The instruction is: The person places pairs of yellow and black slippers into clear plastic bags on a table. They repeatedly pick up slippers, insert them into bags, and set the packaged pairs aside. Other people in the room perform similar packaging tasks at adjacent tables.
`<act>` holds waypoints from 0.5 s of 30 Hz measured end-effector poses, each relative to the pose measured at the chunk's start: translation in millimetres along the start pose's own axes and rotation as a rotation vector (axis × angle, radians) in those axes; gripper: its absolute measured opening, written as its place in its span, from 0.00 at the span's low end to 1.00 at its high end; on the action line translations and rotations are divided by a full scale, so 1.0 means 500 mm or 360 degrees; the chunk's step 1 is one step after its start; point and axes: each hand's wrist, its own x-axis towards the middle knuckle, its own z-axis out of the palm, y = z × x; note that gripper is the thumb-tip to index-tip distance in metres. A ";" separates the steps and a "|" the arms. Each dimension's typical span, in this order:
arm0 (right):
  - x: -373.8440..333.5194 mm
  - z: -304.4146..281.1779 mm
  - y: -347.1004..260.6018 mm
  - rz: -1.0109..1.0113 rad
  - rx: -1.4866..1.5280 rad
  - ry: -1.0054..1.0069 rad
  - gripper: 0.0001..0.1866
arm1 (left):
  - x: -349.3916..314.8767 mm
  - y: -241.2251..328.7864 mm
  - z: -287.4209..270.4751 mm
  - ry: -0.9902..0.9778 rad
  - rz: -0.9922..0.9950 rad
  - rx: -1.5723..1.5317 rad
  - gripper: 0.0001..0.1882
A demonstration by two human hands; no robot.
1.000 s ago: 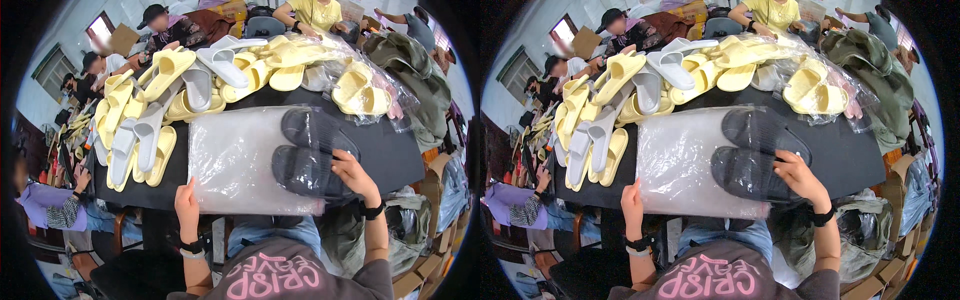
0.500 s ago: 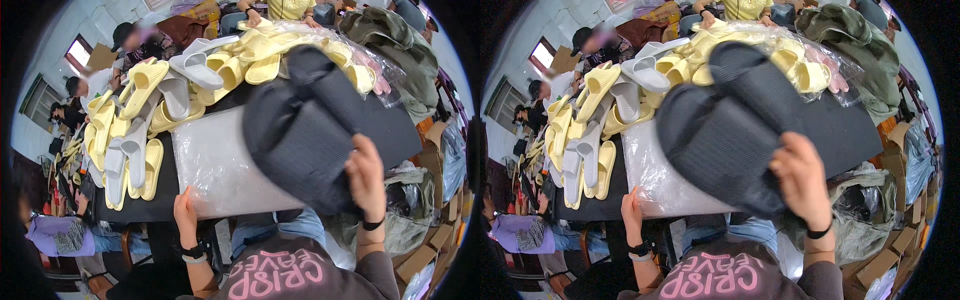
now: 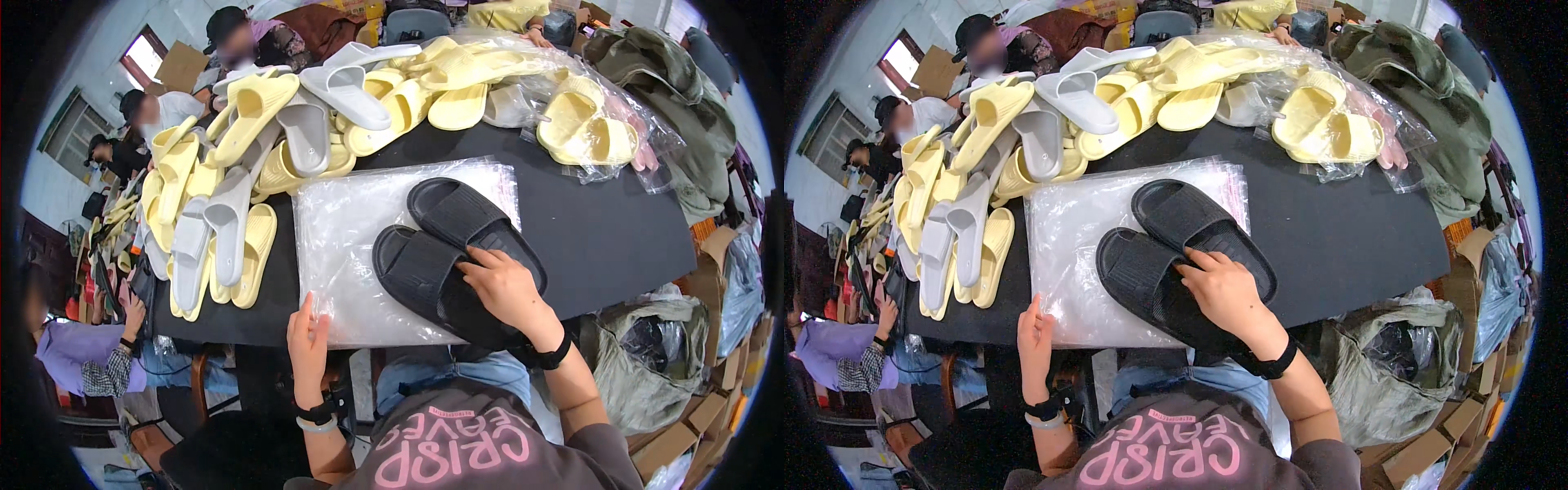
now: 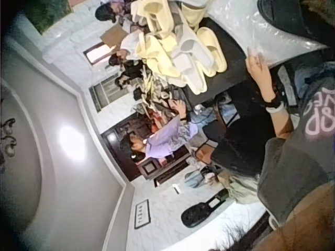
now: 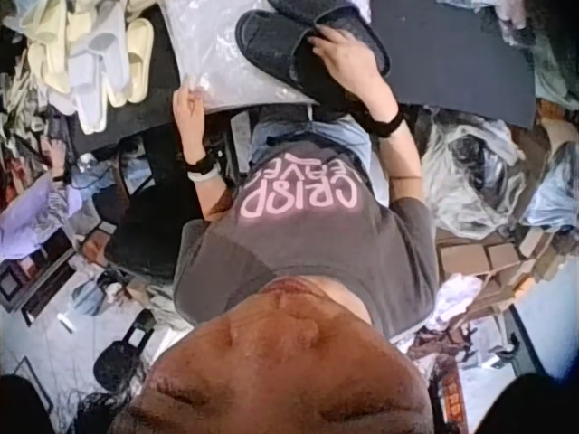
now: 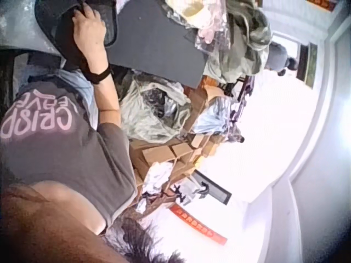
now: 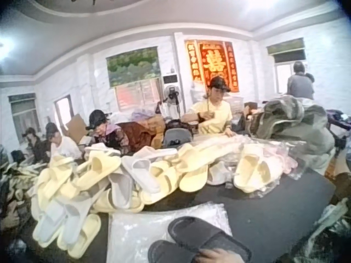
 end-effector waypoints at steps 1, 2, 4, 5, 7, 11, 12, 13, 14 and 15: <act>0.001 0.005 0.001 -0.0013 0.0030 0.0001 0.13 | -0.008 -0.001 -0.007 0.0019 0.0013 0.0035 0.24; -0.001 0.006 0.003 0.0000 0.0035 0.0005 0.13 | -0.016 -0.004 -0.011 -0.0027 -0.0088 -0.0026 0.25; -0.004 0.001 0.006 0.0021 0.0049 0.0013 0.13 | -0.030 -0.013 -0.020 -0.0110 -0.0292 -0.0142 0.27; -0.003 0.001 0.006 0.0012 0.0069 0.0034 0.13 | -0.036 -0.017 -0.024 -0.0090 -0.0351 -0.0234 0.26; -0.002 0.003 0.009 0.0006 0.0090 0.0028 0.13 | -0.044 -0.023 -0.027 -0.0046 -0.0460 -0.0419 0.26; -0.002 0.004 0.008 0.0036 0.0125 0.0036 0.13 | -0.059 -0.025 -0.030 0.0282 -0.0413 -0.0712 0.22; -0.003 0.006 0.008 0.0053 0.0132 0.0041 0.13 | -0.065 -0.015 -0.028 0.0325 -0.0448 -0.0792 0.22; -0.003 0.007 0.009 0.0054 0.0128 0.0041 0.13 | -0.070 -0.001 -0.025 0.0371 -0.0479 -0.0876 0.22; -0.003 0.009 0.010 0.0056 0.0124 0.0043 0.13 | -0.073 0.005 -0.024 0.0415 -0.0510 -0.0961 0.22; -0.004 0.011 0.011 0.0060 0.0119 0.0045 0.13 | -0.078 -0.004 -0.021 0.0380 -0.0524 -0.0963 0.21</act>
